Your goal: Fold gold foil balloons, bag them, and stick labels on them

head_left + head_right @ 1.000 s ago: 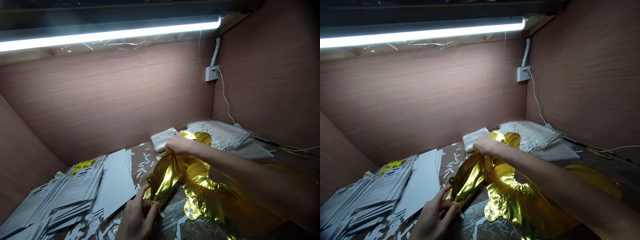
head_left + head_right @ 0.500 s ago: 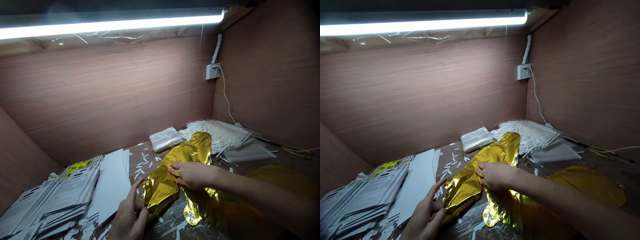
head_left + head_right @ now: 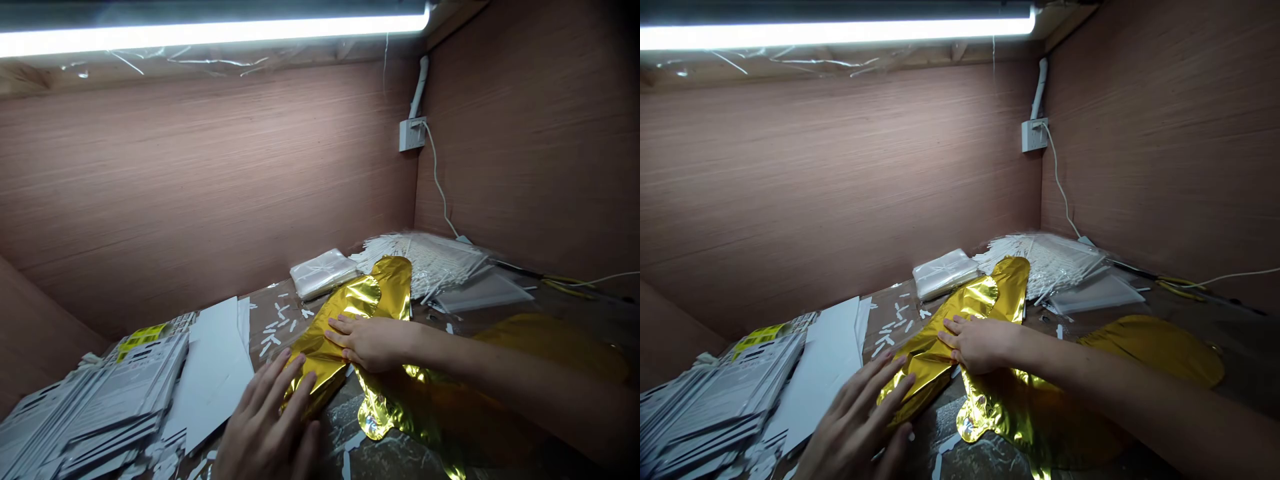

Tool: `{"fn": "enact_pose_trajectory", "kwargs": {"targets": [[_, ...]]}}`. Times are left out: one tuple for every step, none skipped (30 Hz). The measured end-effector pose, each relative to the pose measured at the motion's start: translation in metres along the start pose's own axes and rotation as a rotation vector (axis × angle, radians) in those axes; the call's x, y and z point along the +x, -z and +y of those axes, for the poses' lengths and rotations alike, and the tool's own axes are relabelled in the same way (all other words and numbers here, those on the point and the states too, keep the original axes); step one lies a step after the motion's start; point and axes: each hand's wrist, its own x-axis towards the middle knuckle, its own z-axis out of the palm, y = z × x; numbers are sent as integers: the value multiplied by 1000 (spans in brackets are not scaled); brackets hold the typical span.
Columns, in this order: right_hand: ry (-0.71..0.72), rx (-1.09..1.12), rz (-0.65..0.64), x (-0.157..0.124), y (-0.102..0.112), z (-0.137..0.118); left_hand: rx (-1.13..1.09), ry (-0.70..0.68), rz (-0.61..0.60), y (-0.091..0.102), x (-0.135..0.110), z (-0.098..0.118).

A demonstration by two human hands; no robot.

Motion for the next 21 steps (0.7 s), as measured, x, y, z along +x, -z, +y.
{"fn": "enact_pose_trajectory", "kwargs": {"targets": [[-8, 3, -14, 0, 1, 0, 29, -50, -43, -4, 3, 3], [-16, 7, -30, 0, 1, 0, 52, -87, -87, -8, 5, 5], [-22, 11, -45, 0, 2, -1, 62, -115, -128, -13, 5, 7], [-25, 13, -51, 0, 3, -1, 61, -136, -164, -18, 3, 8], [-25, 14, -57, 0, 3, -1, 54, -146, -190, -23, 0, 8], [-23, 14, -64, 0, 3, -1, 47, -150, -202, -27, -4, 8], [-23, 13, -72, 1, 3, 0, 37, -148, -207, -31, -8, 8], [-24, 13, -79, 1, 2, 0, 25, -144, -207, -33, -12, 7], [-26, 15, -85, 1, 2, 0, 7, -140, -207, -35, -16, 6], [-31, 18, -89, 1, 2, 0, -15, -136, -204, -36, -18, 6], [-35, 21, -90, 1, 3, 0, -39, -133, -201, -36, -19, 5], [-37, 26, -90, 1, 3, 0, -60, -134, -197, -36, -20, 5], [-34, 30, -90, 1, 4, -1, -75, -137, -194, -35, -19, 6], [-27, 34, -91, 1, 5, -1, -82, -145, -190, -34, -19, 6], [-19, 36, -93, 0, 6, -2, -79, -157, -189, -34, -18, 6], [-9, 38, -95, 0, 7, -3, -66, -173, -189, -32, -17, 6], [0, 40, -97, 0, 8, -3, -47, -190, -191, -31, -16, 6], [5, 42, -99, 0, 8, -4, -26, -209, -194, -30, -15, 6], [6, 45, -100, 1, 8, -3, -8, -229, -195, -29, -14, 5], [1, 50, -101, 1, 9, -3, 5, -247, -196, -28, -13, 5], [-7, 55, -103, 1, 9, -2, 9, -261, -196, -26, -11, 3]]}}
